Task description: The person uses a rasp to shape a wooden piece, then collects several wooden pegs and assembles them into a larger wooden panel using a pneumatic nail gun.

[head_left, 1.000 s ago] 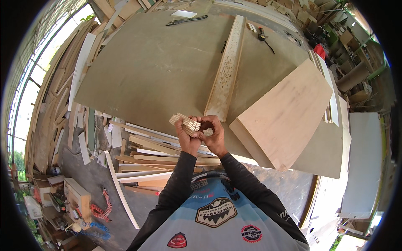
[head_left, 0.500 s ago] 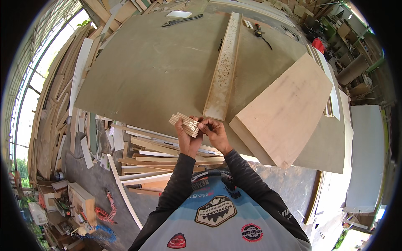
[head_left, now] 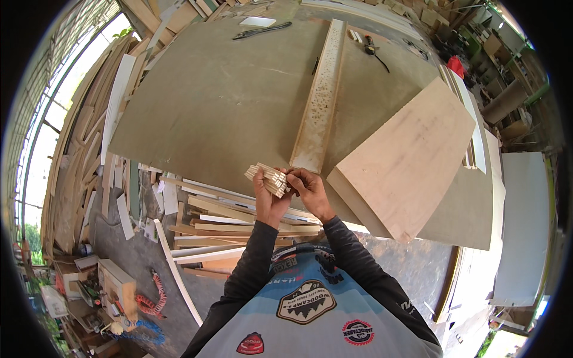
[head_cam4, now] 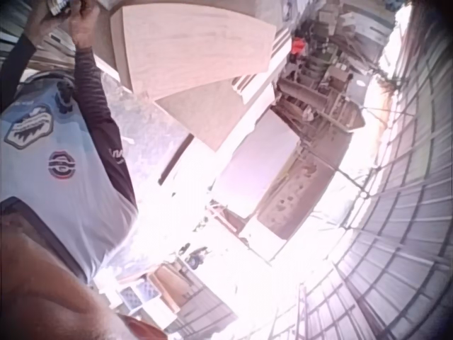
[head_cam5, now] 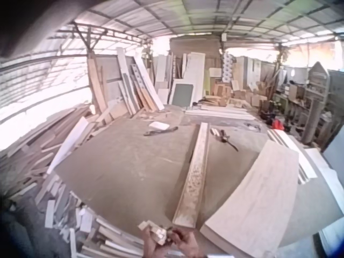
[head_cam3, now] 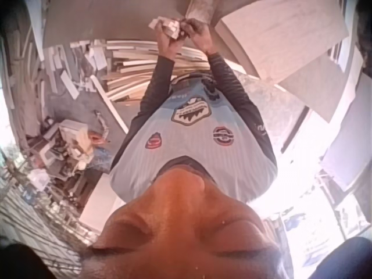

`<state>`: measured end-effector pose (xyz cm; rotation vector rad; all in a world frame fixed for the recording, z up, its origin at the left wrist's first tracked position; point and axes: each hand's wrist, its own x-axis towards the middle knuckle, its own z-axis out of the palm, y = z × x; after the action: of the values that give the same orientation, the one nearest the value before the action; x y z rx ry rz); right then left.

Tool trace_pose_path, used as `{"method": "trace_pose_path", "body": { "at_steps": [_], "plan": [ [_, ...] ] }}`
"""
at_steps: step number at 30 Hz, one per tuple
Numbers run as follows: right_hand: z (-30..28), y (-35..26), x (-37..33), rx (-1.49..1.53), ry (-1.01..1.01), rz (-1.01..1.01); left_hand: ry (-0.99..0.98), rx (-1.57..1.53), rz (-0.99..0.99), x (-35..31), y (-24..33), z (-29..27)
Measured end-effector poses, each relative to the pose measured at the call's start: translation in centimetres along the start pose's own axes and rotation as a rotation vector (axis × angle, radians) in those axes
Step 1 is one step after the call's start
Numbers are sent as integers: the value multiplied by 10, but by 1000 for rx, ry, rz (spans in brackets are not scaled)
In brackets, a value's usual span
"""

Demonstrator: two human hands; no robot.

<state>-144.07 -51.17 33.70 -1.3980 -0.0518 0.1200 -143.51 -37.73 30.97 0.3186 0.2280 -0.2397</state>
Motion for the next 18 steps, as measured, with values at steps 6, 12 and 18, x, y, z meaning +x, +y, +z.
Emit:
{"method": "trace_pose_path", "body": {
  "at_steps": [6, 12, 18],
  "plan": [
    [-12, -7, -2, -336, -82, -189, 79, 25, 36, -6, -2, 2],
    [-4, 11, -16, -43, -2, -147, 80, -153, -20, -1, -3, -9],
    [0, -2, -17, -287, -134, -100, 70, -208, 40, -4, 2, -10]
  ]
}}
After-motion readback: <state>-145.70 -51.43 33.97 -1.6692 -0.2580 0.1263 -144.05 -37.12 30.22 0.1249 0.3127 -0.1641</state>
